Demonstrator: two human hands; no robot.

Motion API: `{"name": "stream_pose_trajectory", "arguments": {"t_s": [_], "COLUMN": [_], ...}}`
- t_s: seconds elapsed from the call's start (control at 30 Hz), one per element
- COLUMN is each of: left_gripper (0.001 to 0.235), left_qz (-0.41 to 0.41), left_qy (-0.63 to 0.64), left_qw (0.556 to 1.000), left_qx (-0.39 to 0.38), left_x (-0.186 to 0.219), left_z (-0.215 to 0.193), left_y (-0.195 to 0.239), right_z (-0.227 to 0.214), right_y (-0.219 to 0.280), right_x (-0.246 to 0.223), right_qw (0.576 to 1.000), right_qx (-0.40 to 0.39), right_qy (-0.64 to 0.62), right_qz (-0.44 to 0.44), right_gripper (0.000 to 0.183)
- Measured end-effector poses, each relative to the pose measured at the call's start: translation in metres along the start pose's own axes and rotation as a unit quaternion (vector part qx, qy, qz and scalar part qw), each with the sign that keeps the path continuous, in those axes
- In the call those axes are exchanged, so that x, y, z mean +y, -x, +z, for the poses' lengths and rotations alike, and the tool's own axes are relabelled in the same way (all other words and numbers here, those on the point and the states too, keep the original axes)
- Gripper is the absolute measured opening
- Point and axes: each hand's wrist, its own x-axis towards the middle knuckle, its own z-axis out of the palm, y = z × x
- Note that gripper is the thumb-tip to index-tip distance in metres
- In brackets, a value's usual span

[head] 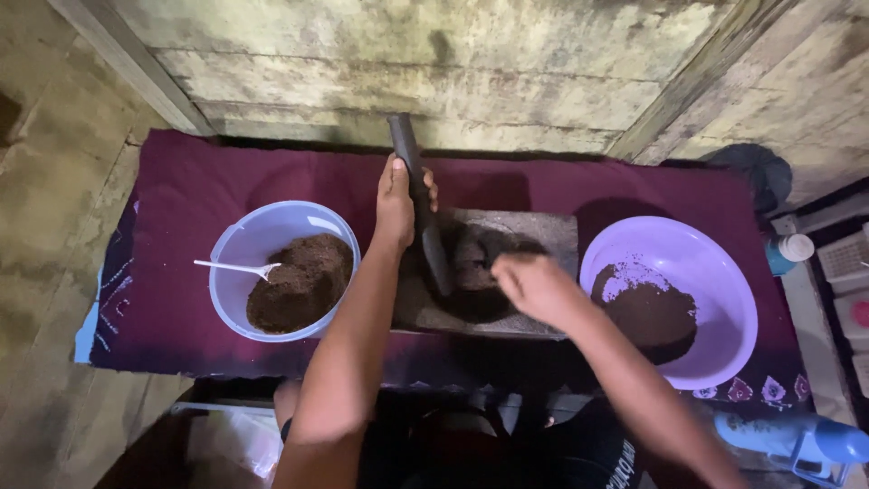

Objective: The person uses a spoon to transfer a brown powder from a white plastic container onto a stone grinding slab. They then use a stone pestle to grind the powder on the slab, repeating the process of scooping and grinding multiple times.

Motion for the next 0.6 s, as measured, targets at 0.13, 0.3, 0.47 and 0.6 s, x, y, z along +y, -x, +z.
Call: {"name": "stream_pose_trajectory", "arguments": {"t_s": [0.13,0.3,0.47,0.6], "left_gripper": [0.039,0.038,0.037,0.04], "left_qz": [0.007,0.007,0.017,0.019], "left_qy": [0.01,-0.011,-0.031,-0.057], "left_qw": [1.0,1.0,0.999,0.998], "left_qx": [-0.004,-0.006,-0.011,-0.013], "left_x": [0.001,0.003,-0.006,-0.009], "left_z": [0.001,0.003,-0.003,-0.005], "left_y": [0.001,0.001,-0.001,-0.001], "right_z": [-0.011,0.017,-0.012,-0.037], "right_y": [0.0,0.015,0.016,0.02], "right_x": [-0.016,-0.017,-0.045,-0.07], "right_qw": [0.996,0.994,0.987,0.994], "right_qx": [0.054,0.047,0.126,0.108], "right_qy": [0.065,0.081,0.074,-0.011], "right_qz": [-0.007,0.054,0.06,0.001], "right_gripper": [0.022,0.018,0.021,0.021]}}
